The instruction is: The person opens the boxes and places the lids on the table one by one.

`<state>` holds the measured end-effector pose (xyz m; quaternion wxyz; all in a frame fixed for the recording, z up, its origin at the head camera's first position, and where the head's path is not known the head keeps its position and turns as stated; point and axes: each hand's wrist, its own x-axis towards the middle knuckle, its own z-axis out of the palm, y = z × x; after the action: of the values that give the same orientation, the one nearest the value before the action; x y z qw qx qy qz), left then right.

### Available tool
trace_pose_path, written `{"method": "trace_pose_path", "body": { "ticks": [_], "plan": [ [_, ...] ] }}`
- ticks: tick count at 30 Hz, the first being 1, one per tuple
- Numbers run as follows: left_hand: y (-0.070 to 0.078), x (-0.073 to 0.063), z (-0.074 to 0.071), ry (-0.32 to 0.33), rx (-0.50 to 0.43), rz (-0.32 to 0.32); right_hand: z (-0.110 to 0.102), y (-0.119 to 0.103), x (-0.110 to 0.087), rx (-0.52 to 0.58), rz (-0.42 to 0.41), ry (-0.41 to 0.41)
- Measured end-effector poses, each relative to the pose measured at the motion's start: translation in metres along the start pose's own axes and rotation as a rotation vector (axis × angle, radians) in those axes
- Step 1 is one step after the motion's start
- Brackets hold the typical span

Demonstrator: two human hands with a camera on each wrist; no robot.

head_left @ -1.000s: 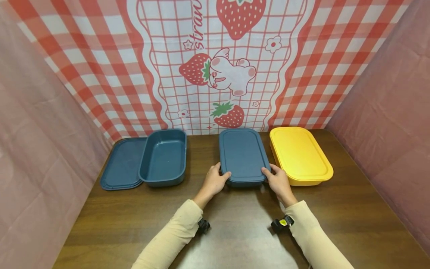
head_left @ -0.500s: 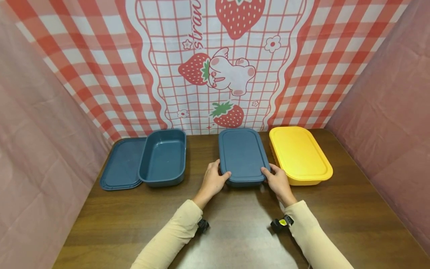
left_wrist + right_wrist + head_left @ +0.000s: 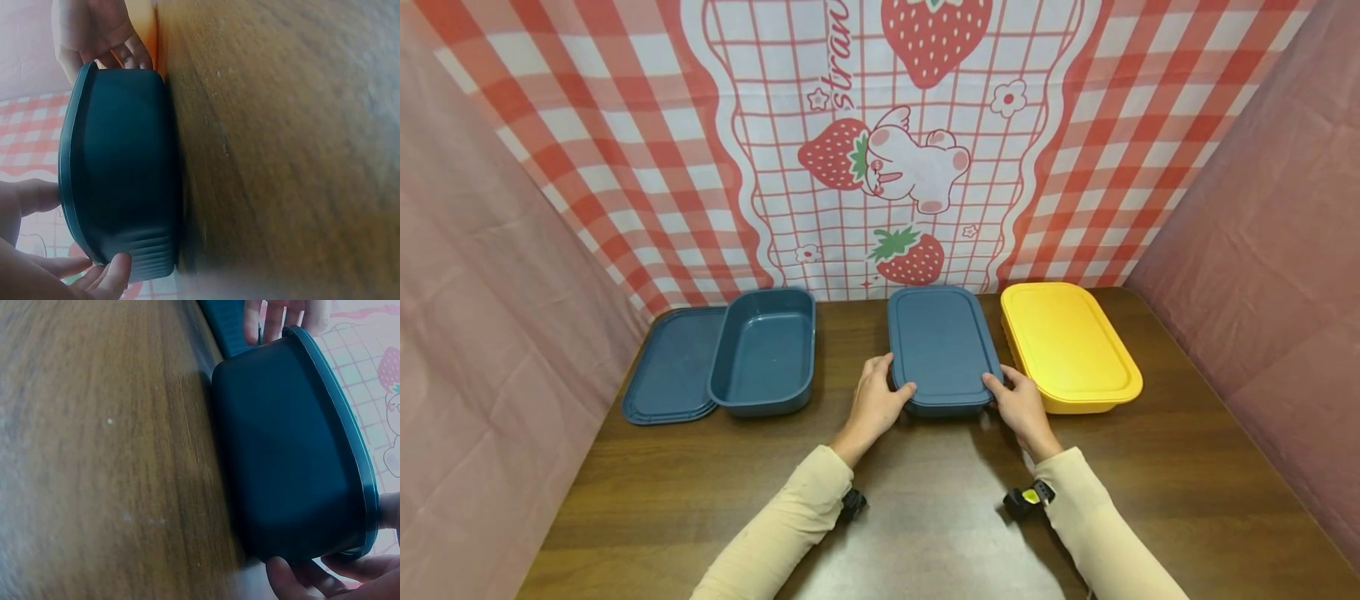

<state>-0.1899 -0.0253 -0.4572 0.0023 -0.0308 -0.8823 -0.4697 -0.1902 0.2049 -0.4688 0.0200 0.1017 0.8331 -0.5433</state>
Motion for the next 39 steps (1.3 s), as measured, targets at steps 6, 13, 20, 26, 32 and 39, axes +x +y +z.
{"method": "trace_pose_path", "body": {
  "ticks": [6, 13, 20, 26, 32, 39],
  "plan": [
    [0.0018, -0.0011, -0.0002, 0.015, 0.005, 0.014, 0.0007, 0.0005, 0.0007, 0.014, 0.003, 0.004],
    [0.0037, -0.0029, -0.0004, 0.033, 0.024, 0.055, 0.0006, -0.0008, 0.0010, 0.024, -0.001, 0.005],
    [0.0047, -0.0038, 0.0005, 0.040, 0.043, 0.084, 0.0010, -0.0010, 0.0005, 0.022, -0.003, 0.007],
    [0.0044, -0.0044, 0.0019, 0.046, 0.062, 0.100, 0.0004, -0.0008, -0.0008, 0.017, 0.007, 0.005],
    [0.0046, -0.0055, 0.0033, 0.065, 0.086, 0.132, 0.0008, 0.0003, -0.0013, 0.013, 0.009, 0.013],
    [0.0084, -0.0069, 0.0027, 0.091, 0.115, 0.164, 0.0015, -0.0002, -0.0011, 0.016, -0.004, 0.014]
  ]
}}
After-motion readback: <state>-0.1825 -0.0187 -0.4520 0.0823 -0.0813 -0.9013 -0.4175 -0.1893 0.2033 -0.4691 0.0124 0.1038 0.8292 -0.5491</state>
